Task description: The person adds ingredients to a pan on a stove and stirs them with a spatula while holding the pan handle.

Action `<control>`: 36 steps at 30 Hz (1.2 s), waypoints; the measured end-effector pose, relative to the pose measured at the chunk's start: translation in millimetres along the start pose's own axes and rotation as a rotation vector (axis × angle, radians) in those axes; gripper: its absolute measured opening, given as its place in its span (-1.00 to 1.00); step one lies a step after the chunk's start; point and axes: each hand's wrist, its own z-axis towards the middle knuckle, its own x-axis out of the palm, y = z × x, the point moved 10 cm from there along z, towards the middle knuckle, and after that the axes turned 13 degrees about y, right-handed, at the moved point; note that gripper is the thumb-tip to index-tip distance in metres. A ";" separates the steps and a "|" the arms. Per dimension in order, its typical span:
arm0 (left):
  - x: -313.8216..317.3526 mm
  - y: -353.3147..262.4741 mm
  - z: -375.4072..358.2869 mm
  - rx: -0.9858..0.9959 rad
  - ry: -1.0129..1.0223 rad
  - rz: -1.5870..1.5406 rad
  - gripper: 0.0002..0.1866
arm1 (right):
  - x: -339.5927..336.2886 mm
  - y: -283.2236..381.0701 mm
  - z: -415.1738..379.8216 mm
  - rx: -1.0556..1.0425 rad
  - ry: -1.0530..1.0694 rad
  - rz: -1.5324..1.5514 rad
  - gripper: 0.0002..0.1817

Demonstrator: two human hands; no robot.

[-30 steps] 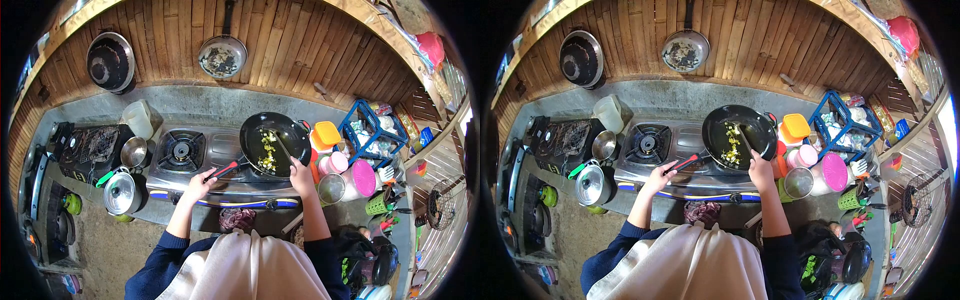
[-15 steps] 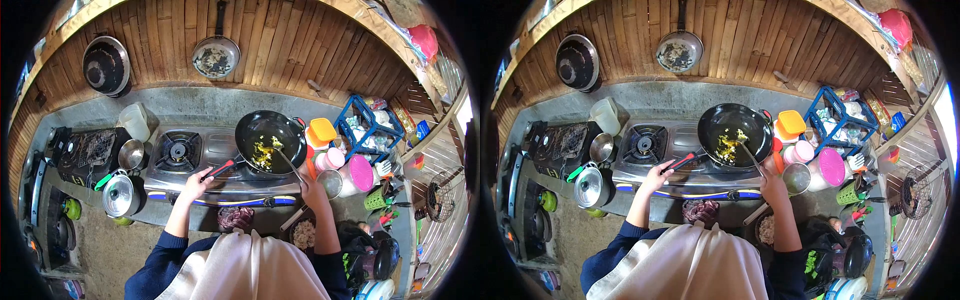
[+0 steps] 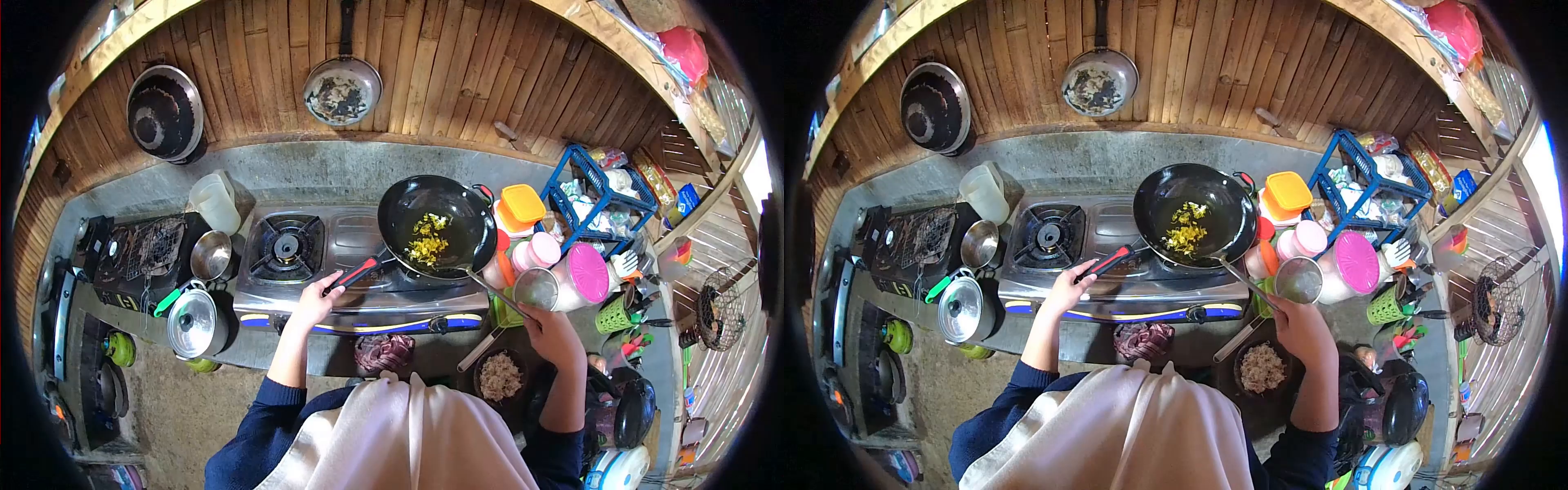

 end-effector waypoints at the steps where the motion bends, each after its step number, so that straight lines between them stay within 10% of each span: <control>1: 0.2 -0.8 -0.6 -0.002 -0.002 0.001 -0.54 | 5.3 0.4 3.2 0.019 0.034 -0.023 -0.68; 15: 1.6 -7.4 -1.2 0.042 0.006 0.051 -0.54 | 73.8 13.1 107.5 -0.221 -0.066 0.090 -0.66; 36: 3.3 -0.3 1.7 0.073 -0.011 0.089 -0.54 | 52.9 -35.4 117.7 -0.014 -0.197 -0.008 -0.63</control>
